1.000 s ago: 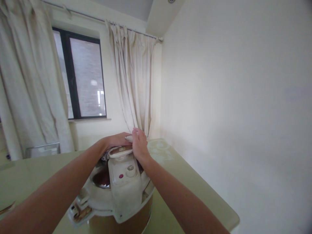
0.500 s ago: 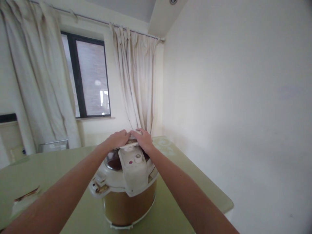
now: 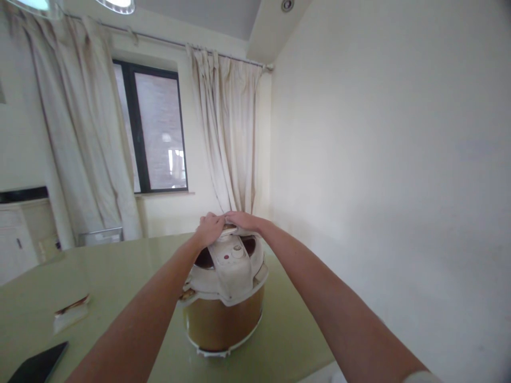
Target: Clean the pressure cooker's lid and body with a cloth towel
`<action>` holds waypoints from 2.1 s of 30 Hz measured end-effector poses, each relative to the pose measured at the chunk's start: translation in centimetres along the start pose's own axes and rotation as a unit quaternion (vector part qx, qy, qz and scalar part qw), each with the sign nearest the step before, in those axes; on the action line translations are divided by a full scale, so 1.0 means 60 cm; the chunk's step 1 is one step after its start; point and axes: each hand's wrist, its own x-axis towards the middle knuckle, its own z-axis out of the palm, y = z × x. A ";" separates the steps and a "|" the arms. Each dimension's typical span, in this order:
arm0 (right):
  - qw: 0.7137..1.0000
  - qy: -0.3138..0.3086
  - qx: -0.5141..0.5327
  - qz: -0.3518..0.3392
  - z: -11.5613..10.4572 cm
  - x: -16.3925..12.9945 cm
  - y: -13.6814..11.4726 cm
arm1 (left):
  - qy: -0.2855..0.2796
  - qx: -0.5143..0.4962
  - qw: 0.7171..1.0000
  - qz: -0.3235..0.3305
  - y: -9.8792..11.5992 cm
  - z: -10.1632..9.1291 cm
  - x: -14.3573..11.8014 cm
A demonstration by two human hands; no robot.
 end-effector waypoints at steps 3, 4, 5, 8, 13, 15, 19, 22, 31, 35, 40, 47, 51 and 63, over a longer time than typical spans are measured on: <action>1.000 0.004 -0.009 0.003 0.020 -0.009 0.017 | 0.009 -0.003 1.000 -0.007 -0.005 0.011 0.001; 1.000 0.016 -0.016 0.008 0.025 -0.013 0.021 | 0.013 -0.008 1.000 -0.010 -0.006 0.013 0.001; 0.999 0.025 -0.023 0.013 0.029 -0.017 0.024 | 0.018 -0.015 1.000 -0.013 -0.006 0.015 0.001; 0.998 0.042 -0.044 0.026 0.034 -0.025 0.027 | 0.031 -0.036 0.999 -0.016 -0.006 0.016 0.002; 0.994 0.055 -0.075 0.059 0.029 -0.033 0.021 | 0.037 -0.046 0.998 0.000 -0.002 0.017 0.004; 0.991 0.062 -0.084 0.080 0.029 -0.037 0.016 | 0.038 -0.046 0.998 0.002 -0.002 0.019 0.005; 0.984 0.081 -0.098 0.127 0.031 -0.049 -0.001 | 0.041 -0.036 0.999 0.005 -0.005 0.023 0.004; 0.976 0.097 -0.111 0.162 0.029 -0.057 -0.017 | 0.042 -0.015 0.999 0.011 -0.003 0.023 0.002; 0.972 0.025 -0.207 0.108 0.002 -0.055 -0.035 | 0.054 0.023 0.998 0.009 0.007 0.018 -0.008; 0.970 0.025 -0.199 0.138 -0.017 -0.086 -0.037 | 0.069 -0.005 0.998 0.005 0.009 0.019 -0.008; 0.966 0.033 -0.209 0.146 -0.053 -0.174 -0.053 | 0.070 -0.088 0.994 -0.001 0.015 0.013 -0.010; 0.970 0.054 -0.228 0.057 -0.056 -0.258 -0.123 | 0.056 -0.213 0.975 -0.031 0.018 0.011 -0.010; 0.969 0.071 -0.229 0.067 -0.039 -0.205 -0.124 | 0.057 -0.277 0.958 -0.052 0.019 0.013 -0.009; 0.971 -0.004 -0.171 0.170 -0.024 -0.107 -0.048 | 0.047 -0.346 0.937 -0.021 0.011 0.009 -0.025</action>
